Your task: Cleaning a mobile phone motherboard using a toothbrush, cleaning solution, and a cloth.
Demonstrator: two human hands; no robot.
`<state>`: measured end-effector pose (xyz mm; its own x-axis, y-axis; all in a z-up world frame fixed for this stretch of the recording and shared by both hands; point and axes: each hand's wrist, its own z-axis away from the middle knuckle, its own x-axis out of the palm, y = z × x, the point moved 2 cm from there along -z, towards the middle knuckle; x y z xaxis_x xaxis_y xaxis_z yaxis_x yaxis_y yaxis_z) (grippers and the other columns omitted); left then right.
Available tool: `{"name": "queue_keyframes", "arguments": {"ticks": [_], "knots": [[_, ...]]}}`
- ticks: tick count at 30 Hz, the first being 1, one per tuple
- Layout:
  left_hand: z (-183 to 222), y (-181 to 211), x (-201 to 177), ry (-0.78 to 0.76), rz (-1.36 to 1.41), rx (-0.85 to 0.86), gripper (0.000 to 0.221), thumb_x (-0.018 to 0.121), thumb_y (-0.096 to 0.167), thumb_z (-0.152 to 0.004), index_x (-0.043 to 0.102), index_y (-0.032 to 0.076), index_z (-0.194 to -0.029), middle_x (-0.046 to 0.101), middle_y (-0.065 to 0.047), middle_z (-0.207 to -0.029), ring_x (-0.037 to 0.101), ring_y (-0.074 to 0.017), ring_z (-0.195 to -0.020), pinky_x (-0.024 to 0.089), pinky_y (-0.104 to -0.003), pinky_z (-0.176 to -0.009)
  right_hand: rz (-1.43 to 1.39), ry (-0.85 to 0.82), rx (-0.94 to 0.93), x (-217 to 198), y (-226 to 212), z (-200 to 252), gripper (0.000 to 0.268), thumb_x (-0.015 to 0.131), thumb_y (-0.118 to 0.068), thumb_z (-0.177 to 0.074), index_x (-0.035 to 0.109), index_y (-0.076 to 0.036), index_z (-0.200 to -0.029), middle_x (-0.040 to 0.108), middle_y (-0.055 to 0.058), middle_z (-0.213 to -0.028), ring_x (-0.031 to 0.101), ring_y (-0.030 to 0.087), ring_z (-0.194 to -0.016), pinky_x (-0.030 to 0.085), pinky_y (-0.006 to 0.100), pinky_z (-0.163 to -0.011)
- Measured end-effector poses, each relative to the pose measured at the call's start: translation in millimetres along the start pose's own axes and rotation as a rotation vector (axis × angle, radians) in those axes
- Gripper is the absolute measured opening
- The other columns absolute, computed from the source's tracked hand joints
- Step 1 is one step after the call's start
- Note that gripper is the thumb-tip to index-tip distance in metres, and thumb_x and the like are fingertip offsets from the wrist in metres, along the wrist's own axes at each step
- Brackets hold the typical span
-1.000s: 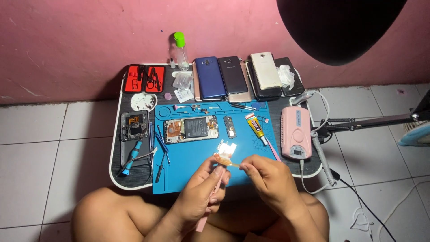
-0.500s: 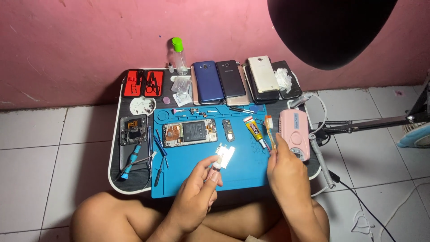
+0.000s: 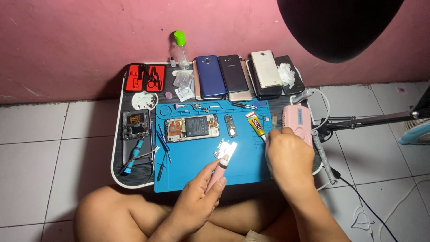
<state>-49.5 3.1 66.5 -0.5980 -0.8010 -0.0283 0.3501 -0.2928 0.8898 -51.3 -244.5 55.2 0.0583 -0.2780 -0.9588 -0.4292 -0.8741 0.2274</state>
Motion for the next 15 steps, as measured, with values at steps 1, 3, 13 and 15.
{"name": "queue_keyframes", "arguments": {"ticks": [1,3,13,15], "knots": [[1,3,0,0.007,0.002,0.006,0.059,0.057,0.036,-0.096,0.052,0.025,-0.154,0.054,0.0,-0.066,0.048,-0.012,-0.057,0.045,-0.028,-0.055,-0.001,0.008,-0.005,-28,-9,2,0.026,0.054,-0.035,-0.102,0.069,-0.023,-0.084,0.066,0.003,-0.078,0.067,0.033,-0.057,0.045,0.045,-0.04],[4,8,1,0.017,-0.04,0.04,0.041,0.056,0.036,-0.098,0.067,0.021,-0.134,0.056,0.004,-0.069,0.052,-0.0095,-0.059,0.049,-0.027,-0.06,-0.488,-0.26,0.019,-77,-26,11,0.047,0.045,-0.057,-0.101,0.06,-0.017,-0.082,0.069,0.008,-0.085,0.066,0.04,-0.082,0.047,0.056,-0.065],[9,11,1,0.06,-0.011,0.094,0.036,0.053,0.041,-0.097,0.072,0.012,-0.103,0.083,0.005,-0.108,0.073,-0.0006,-0.108,0.055,-0.022,-0.091,-1.394,-0.527,-0.041,-79,-62,28,0.042,0.066,-0.035,-0.093,0.068,-0.01,-0.06,0.08,0.001,-0.066,0.071,0.009,-0.067,0.052,0.026,-0.07],[8,6,0,0.067,0.045,0.136,0.032,0.054,0.036,-0.1,0.07,0.009,-0.097,0.078,0.004,-0.099,0.069,-0.0009,-0.101,0.055,-0.021,-0.09,-1.348,-0.524,-0.115,-75,-63,28,0.042,0.066,-0.034,-0.095,0.067,-0.01,-0.061,0.079,0.0,-0.065,0.068,0.008,-0.064,0.05,0.026,-0.064]]}}
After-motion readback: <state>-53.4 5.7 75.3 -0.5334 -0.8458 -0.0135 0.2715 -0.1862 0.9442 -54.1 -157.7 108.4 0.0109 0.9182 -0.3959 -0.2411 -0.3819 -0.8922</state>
